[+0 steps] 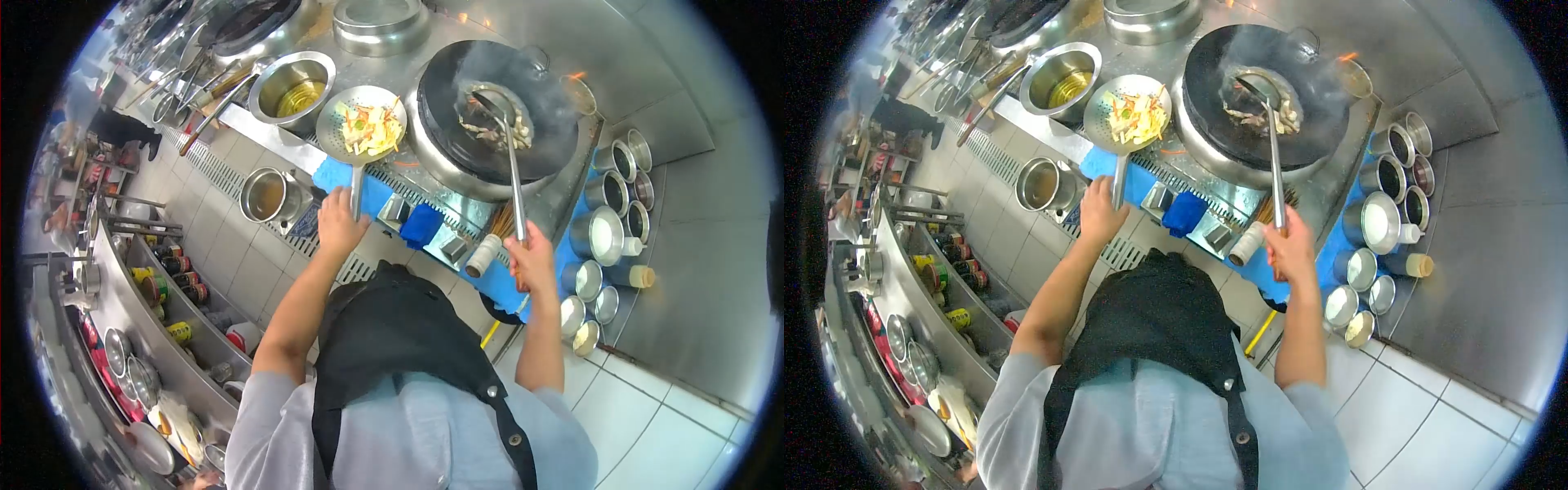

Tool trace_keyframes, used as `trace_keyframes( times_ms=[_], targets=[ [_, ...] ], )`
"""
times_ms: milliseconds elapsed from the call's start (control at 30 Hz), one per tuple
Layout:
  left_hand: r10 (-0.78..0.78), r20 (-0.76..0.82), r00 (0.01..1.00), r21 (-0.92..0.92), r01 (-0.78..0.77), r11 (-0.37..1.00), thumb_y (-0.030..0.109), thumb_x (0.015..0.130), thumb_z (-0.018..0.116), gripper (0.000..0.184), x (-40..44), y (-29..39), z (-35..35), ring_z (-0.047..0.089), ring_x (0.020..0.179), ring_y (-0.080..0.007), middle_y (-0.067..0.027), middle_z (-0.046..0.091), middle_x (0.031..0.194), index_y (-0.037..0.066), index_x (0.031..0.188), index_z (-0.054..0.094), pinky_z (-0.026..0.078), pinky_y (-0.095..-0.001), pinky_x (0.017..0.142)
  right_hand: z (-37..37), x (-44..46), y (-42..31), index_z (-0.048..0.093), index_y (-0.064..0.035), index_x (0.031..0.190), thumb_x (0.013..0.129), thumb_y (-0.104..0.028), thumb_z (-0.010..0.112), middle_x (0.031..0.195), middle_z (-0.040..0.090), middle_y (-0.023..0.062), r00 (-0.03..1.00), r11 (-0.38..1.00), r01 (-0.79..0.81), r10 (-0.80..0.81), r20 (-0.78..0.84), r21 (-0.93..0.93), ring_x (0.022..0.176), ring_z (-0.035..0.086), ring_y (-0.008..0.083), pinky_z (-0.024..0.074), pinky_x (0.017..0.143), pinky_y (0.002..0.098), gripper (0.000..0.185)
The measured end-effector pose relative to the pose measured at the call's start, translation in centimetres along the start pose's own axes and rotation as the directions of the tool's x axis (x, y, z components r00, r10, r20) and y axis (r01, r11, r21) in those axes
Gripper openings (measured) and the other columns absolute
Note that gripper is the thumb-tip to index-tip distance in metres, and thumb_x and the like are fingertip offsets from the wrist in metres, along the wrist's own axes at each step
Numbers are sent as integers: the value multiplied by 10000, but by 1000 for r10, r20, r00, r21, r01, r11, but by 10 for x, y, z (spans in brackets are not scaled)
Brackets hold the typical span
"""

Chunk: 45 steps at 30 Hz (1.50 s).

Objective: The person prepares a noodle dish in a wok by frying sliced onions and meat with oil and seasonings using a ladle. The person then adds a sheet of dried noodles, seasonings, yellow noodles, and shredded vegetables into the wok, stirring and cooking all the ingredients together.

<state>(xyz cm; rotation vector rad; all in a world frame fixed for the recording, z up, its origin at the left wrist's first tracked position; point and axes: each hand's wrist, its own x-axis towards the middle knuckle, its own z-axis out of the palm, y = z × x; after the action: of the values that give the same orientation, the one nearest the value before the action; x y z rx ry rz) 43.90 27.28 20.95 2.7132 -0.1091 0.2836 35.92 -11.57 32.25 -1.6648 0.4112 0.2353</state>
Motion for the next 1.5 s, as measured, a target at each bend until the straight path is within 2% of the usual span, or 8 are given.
trace_keyframes(
  times_ms=[133, 433, 533, 633, 933, 1067, 1200, 1500],
  targets=[
    [331, 192, 924, -102, -316, 943, 138, 828, 723, 498, 45, 1, 58, 662, 1109, -346, -178, 664, 1234, 66, 1305, 600, 534, -444, 973, 14, -14, 35, 537, -51, 1415, 962, -86, 656, 754, 576, -10, 993, 999, -49, 49, -104, 2, 522, 525, 83, 442, 450, 258, 470],
    [353, 525, 775, 90, -462, 882, 152, 966, 539, 283, 143, 40, 187, 728, 996, -329, -186, 659, 1177, 75, 1224, 626, 620, -432, 785, 5, -72, -21, 426, -99, 1581, 977, -76, 625, 766, 599, 7, 972, 970, -209, 191, -139, -127, 580, 527, 58, 432, 507, 249, 637],
    [391, 573, 720, 69, -518, 853, 162, 968, 540, 248, 155, 44, 206, 740, 934, -318, -186, 668, 1070, 41, 1166, 629, 622, -426, 758, 13, -30, -23, 433, -92, 1576, 974, -47, 626, 746, 603, 10, 981, 822, -120, 12, -193, -557, 566, 512, 57, 430, 505, 244, 634],
    [470, 590, 657, 58, -614, 787, 154, 969, 542, 204, 167, 42, 212, 744, 922, -312, -179, 689, 1021, 38, 1116, 624, 622, -422, 741, 43, 9, -29, 384, -101, 1602, 990, -52, 617, 726, 590, 10, 929, 976, -169, 111, -352, -138, 538, 496, 66, 424, 482, 248, 656],
    [403, 590, 700, -104, -429, 897, 126, 924, 599, 207, 159, 35, 174, 752, 906, -338, -209, 700, 1021, 18, 1099, 578, 617, -418, 745, 69, 59, -53, 322, -128, 1630, 1002, -63, 581, 647, 512, -6, 896, 955, -263, 190, -400, -135, 498, 472, 79, 389, 433, 262, 683],
    [493, 312, 812, -397, -360, 844, 94, 846, 675, 243, 152, 36, 86, 704, 808, -414, -198, 653, 940, 34, 1053, 561, 585, -496, 679, 81, 39, -38, 352, -106, 1617, 986, -11, 594, 763, 540, -4, 922, 961, -188, 102, -373, -202, 546, 472, 66, 397, 469, 238, 683],
    [275, 79, 958, -419, -219, 881, 115, 864, 687, 127, 194, -5, 58, 692, 796, -397, -154, 667, 937, 83, 959, 608, 580, -488, 682, 95, 13, -49, 362, -98, 1613, 973, 11, 587, 757, 559, -13, 933, 974, -200, 154, -327, -111, 530, 469, 61, 394, 461, 230, 687],
    [165, 244, 956, 24, -176, 984, 112, 830, 637, 223, 219, -103, 90, 692, 1010, -348, -159, 711, 1032, 61, 1046, 656, 584, -470, 833, 84, 58, -53, 365, -102, 1611, 997, -70, 607, 697, 559, -7, 803, 962, -252, 147, -578, -105, 517, 490, 62, 397, 447, 257, 661]
  ],
)
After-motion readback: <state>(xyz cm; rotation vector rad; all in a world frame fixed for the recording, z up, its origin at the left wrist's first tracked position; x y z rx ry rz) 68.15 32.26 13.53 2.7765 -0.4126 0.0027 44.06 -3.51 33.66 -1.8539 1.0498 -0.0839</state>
